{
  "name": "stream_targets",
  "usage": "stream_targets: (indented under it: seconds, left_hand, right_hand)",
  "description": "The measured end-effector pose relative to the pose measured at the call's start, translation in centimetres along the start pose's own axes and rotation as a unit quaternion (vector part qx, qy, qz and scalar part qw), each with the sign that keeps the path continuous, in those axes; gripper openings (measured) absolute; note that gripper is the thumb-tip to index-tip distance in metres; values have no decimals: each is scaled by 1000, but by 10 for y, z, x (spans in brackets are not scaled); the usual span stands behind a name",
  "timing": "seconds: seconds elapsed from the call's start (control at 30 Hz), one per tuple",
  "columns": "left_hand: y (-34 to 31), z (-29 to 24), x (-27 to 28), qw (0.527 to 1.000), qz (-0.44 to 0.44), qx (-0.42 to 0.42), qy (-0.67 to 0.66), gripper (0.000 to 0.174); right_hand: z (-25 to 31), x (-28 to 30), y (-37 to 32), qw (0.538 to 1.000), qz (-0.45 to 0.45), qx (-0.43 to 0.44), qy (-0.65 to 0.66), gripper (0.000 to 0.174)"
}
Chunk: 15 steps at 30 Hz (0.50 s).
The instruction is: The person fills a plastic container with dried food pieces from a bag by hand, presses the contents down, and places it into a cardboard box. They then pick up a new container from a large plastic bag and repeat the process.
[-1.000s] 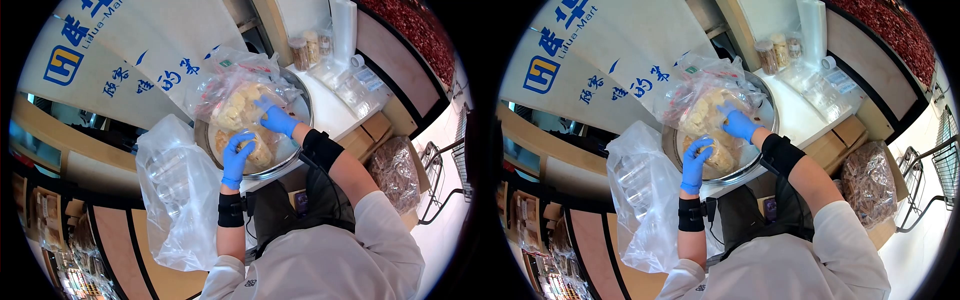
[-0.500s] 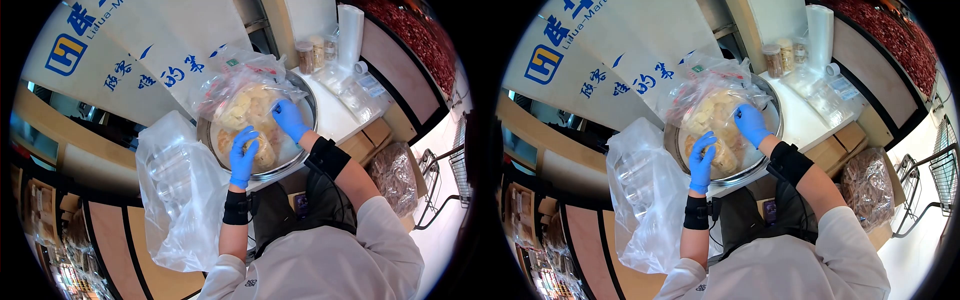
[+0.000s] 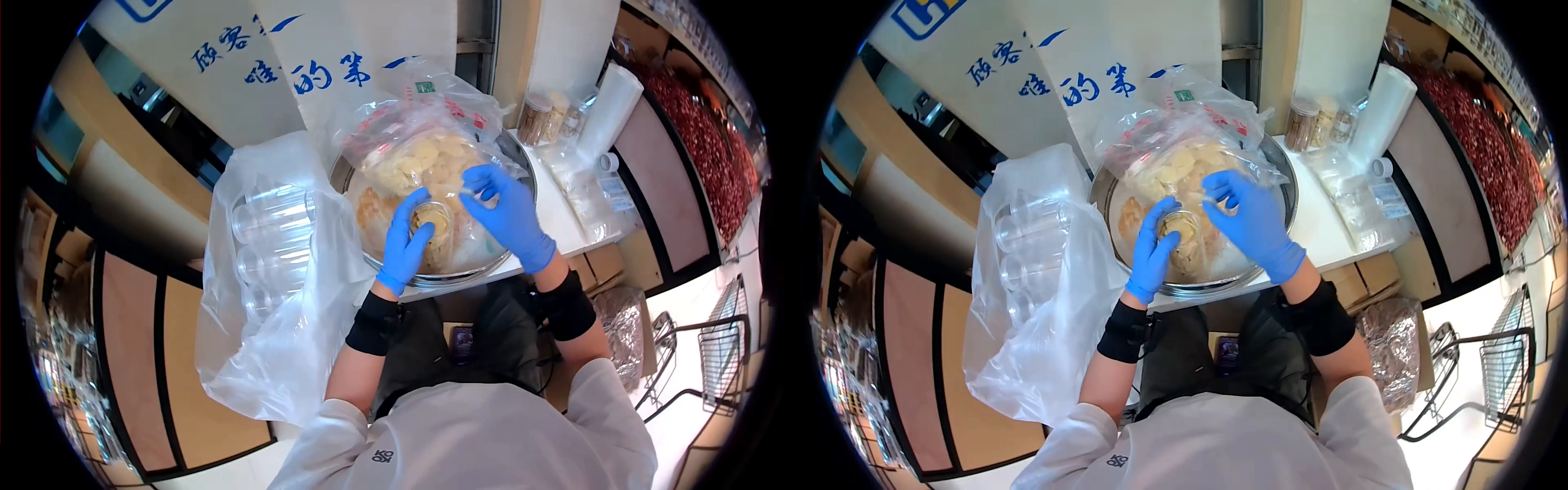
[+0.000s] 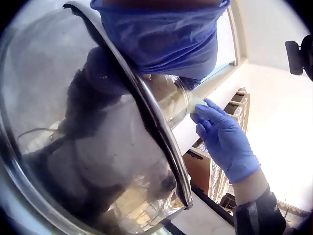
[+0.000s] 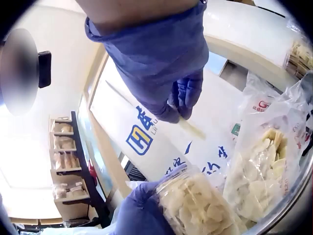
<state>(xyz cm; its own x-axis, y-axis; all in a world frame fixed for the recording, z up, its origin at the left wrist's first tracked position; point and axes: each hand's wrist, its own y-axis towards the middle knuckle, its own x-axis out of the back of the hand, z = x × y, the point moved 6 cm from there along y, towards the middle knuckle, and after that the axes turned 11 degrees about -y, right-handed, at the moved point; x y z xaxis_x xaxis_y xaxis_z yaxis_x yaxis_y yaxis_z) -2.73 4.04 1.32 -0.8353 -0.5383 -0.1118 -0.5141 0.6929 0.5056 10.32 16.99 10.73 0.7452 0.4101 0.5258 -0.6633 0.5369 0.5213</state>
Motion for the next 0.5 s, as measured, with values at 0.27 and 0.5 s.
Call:
stream_targets:
  seconds: [0.27, 0.5]
  left_hand:
    - [0, -1, 2, 999, 2, 13, 37, 60]
    - [0, -3, 4, 999, -19, -3, 49, 57]
  right_hand:
    - [24, -37, -16, 978, 118, 164, -54, 15]
    - [30, -32, -19, 975, 83, 196, -65, 14]
